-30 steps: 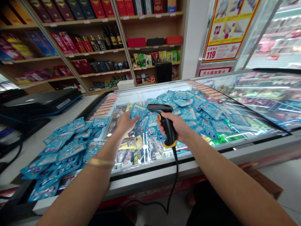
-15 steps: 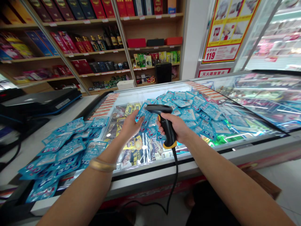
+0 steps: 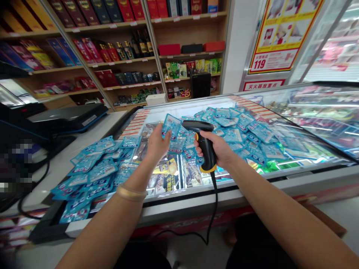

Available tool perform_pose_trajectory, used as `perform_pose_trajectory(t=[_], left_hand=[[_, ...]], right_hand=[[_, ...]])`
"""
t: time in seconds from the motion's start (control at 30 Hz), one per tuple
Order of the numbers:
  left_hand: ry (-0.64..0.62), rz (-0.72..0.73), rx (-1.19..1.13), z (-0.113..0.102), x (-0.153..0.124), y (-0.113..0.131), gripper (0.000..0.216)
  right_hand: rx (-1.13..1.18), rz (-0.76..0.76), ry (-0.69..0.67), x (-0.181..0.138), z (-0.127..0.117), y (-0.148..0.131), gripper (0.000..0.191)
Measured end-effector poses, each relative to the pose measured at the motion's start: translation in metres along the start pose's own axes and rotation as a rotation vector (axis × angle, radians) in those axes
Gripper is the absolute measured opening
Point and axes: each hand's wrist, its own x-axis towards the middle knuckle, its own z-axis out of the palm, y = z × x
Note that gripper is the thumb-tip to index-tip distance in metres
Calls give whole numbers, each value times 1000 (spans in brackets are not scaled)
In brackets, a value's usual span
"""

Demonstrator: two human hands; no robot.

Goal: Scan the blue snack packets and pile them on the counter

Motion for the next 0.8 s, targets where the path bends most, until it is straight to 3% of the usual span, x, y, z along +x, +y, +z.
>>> perform_pose_trajectory(t=[0.17,0.3,0.4,0.6,0.7,0.8], left_hand=[[182,-58,-3,-61,-4,-26,50],[280,-197,111,-113,-12,-76,55],[257,-322,219,-140,-21,-113,52],[-40,-539,551,-147,-40,-145,59],[-83,-536,578,-143,-44,-146,61],[-34,-520,600,-144,-45,-140,61]], right_hand=[[19,68,-64,12,43,10,20],[61,177,-149,32,90,29,18],[74,250,-211,45,118,47,18],[86,354,-257,53,134,75,20],[86,372,-230,53,127,82,19],[111,375,-219,54,124,83,19]])
